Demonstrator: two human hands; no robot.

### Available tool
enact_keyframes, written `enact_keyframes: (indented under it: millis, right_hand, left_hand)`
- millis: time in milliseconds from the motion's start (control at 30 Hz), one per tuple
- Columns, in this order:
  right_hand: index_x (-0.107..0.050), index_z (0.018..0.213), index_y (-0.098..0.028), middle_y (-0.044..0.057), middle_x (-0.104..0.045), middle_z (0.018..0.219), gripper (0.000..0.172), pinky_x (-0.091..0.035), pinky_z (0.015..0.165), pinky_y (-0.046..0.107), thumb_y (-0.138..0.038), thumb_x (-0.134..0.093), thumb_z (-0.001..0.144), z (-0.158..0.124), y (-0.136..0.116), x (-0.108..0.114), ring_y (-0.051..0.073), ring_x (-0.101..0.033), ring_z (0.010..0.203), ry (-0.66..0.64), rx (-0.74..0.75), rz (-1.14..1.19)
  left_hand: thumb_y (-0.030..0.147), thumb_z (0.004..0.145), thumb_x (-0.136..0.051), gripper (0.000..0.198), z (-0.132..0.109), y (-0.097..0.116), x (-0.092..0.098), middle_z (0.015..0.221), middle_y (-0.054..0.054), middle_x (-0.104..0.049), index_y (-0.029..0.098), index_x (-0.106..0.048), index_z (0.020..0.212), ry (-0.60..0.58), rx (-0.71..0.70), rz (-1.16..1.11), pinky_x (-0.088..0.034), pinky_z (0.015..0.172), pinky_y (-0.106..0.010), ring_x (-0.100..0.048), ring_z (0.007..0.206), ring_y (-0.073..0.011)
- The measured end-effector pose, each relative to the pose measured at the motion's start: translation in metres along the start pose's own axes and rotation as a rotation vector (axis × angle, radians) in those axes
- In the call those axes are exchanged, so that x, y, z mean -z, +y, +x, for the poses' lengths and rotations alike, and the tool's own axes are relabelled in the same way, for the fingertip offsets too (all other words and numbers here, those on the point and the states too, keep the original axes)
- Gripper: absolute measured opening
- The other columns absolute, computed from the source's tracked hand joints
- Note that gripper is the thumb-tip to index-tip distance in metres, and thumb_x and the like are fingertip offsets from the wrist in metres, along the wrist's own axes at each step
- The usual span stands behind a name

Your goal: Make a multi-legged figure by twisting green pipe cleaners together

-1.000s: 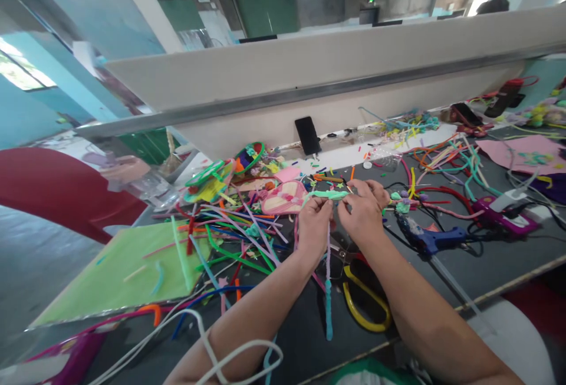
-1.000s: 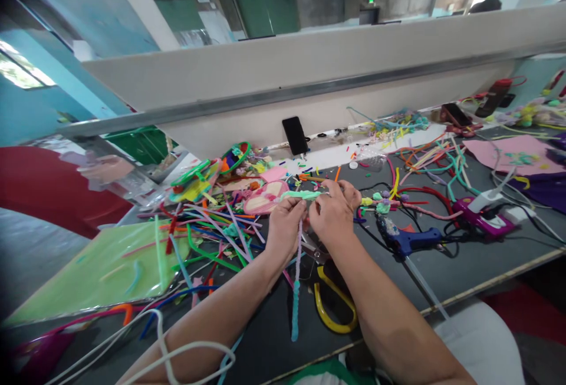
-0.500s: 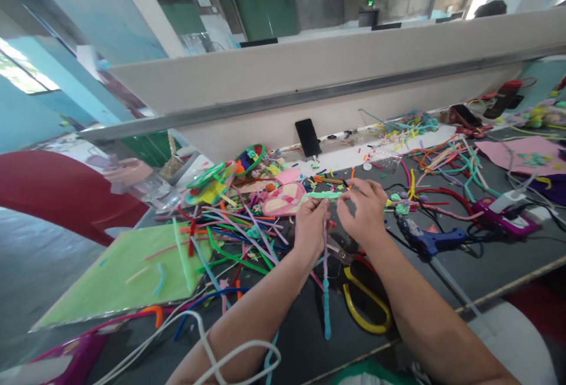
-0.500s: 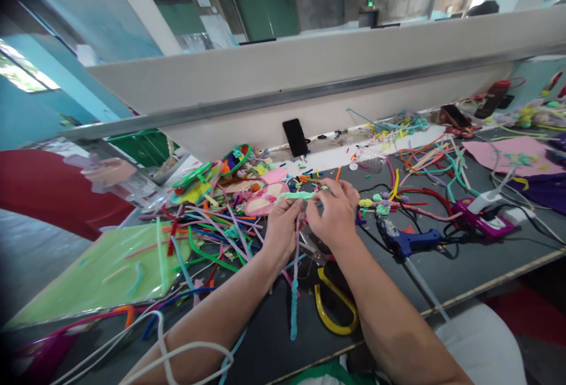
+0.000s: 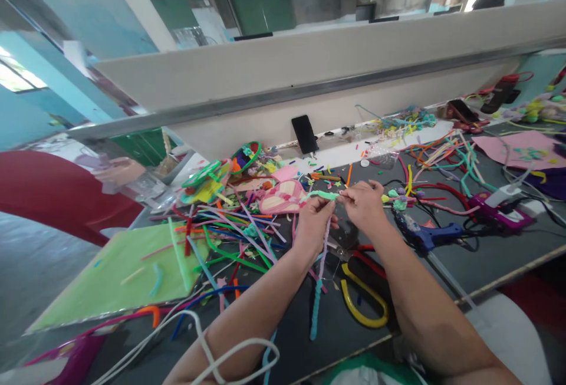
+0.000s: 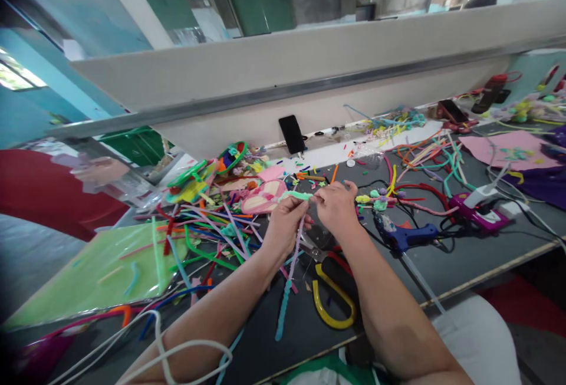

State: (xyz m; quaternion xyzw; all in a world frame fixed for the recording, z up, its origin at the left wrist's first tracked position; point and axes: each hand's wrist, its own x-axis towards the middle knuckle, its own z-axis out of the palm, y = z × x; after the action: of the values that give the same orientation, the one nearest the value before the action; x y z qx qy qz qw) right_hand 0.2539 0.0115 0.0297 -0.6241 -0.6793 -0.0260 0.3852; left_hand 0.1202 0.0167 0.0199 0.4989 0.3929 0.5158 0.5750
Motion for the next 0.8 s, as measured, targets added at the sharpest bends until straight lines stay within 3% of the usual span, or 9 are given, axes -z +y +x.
enact_keyframes:
  millis: [267,600,700,800]
  right_hand:
    - [-0.065,0.066,-0.02,0.0,-0.068,0.068,0.029,-0.031,0.08,0.031,-0.031,-0.05,0.088,0.004,-0.001,0.011,0.015,-0.059,0.076,-0.165,-0.051,0.162]
    - [-0.067,0.068,-0.021,0.001,-0.069,0.069,0.022,-0.037,0.066,0.026,-0.034,-0.054,0.08,0.007,0.005,0.007,0.016,-0.059,0.069,-0.111,-0.246,0.261]
    - [-0.067,0.068,-0.021,0.0,-0.065,0.063,0.027,-0.035,0.061,0.025,-0.038,-0.051,0.08,0.007,0.006,0.009,0.016,-0.057,0.063,-0.092,-0.33,0.288]
    - [-0.066,0.065,-0.021,-0.001,-0.062,0.058,0.029,-0.033,0.058,0.025,-0.04,-0.049,0.08,0.008,0.006,0.011,0.015,-0.055,0.06,-0.085,-0.345,0.281]
  left_hand:
    - [0.038,0.072,-0.069,0.027,0.0,0.003,0.001,0.068,0.002,-0.058,0.016,-0.055,0.079,-0.067,0.048,-0.073,-0.05,0.047,-0.023,-0.059,0.052,-0.0109]
    - [0.03,0.074,-0.066,0.018,0.003,0.004,0.002,0.072,0.0,-0.061,0.017,-0.057,0.083,-0.055,0.073,0.031,-0.051,0.055,-0.026,-0.061,0.056,-0.0128]
    - [0.024,0.073,-0.065,0.013,0.004,0.017,0.012,0.072,-0.004,-0.064,0.017,-0.064,0.083,-0.081,-0.012,0.286,-0.048,0.054,-0.024,-0.06,0.058,-0.015]
    - [0.019,0.068,-0.068,0.015,0.003,0.032,0.023,0.067,-0.005,-0.063,0.019,-0.068,0.083,-0.007,-0.194,0.443,-0.043,0.053,-0.023,-0.06,0.06,-0.0179]
